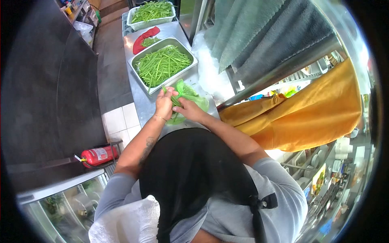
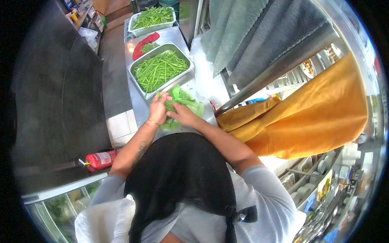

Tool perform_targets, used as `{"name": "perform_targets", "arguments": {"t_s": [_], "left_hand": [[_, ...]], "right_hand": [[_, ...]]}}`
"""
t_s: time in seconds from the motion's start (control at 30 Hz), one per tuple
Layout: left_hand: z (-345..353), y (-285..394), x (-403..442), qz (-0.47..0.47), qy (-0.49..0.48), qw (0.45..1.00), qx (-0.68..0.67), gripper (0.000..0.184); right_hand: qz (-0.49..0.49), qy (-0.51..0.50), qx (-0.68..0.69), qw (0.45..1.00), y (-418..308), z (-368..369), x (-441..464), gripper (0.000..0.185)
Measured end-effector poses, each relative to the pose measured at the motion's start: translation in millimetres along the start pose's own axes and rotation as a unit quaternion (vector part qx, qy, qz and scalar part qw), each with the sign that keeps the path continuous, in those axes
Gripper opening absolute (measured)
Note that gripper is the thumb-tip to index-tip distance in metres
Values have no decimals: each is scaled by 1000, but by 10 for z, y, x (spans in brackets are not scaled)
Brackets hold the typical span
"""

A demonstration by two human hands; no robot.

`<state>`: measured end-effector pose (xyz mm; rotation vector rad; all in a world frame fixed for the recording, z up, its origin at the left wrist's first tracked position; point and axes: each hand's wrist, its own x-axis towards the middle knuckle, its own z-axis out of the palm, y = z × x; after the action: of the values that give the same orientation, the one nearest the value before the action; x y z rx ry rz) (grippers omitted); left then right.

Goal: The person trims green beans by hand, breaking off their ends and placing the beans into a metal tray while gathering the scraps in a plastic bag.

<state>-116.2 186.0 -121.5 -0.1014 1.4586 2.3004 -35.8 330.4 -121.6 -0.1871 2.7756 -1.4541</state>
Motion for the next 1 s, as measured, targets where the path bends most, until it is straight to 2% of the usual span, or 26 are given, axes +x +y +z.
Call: {"name": "perform_targets", "arguments": {"t_s": [0.03,0.07,0.13,0.17,0.23,0.27,0.33,0.37,0.43,0.47,0.53,0.57,0.63,0.73,0.83,0.93,0.97,1.0], "left_hand": [[-32,38,29,-11,4,998,-62,12],[-39,99,30,-10,5,998,-63,12],[-10,292,-24,-34,34,975,-218,13],[-16,361,-27,-4,38,973,-226,15],[-105,427,9,10,42,970,-238,15],[-145,449,25,24,45,967,-249,15],[-182,442,28,37,34,966,-254,15],[-180,454,11,32,32,966,-255,15],[-159,482,-12,32,31,966,-256,15],[-152,473,-27,35,35,969,-243,15],[-150,457,-54,36,40,972,-230,15],[-152,452,-58,42,47,971,-230,14],[-163,458,-52,50,55,970,-232,14],[-141,441,-83,60,46,976,-204,14],[-97,487,-123,39,54,977,-203,15],[-331,598,12,68,44,955,-285,17],[-436,716,33,95,34,965,-241,18],[-526,836,26,122,25,973,-196,19]], "right_hand": [[22,-11,54,998,7,9,-2,38],[21,-12,54,998,37,1,8,38],[73,-74,-7,995,115,-39,-4,39],[73,-74,-7,995,97,-81,-24,39],[161,18,96,982,54,-152,-62,36],[161,17,96,982,54,-161,-44,36],[85,111,155,978,52,-174,17,36],[84,110,156,978,23,-173,39,36],[-2,133,138,981,-45,-182,119,40],[-5,132,138,982,-83,-201,160,40],[101,-18,241,965,-155,-225,195,44],[100,-19,242,965,-139,-203,195,44],[69,-35,332,940,-114,-151,213,43],[84,-21,293,952,-146,-120,236,35],[103,-7,313,944,-86,-105,239,25],[151,47,274,949,-28,-196,188,20],[151,48,274,949,-10,-254,160,20],[134,70,194,969,-10,-333,122,19]]}}
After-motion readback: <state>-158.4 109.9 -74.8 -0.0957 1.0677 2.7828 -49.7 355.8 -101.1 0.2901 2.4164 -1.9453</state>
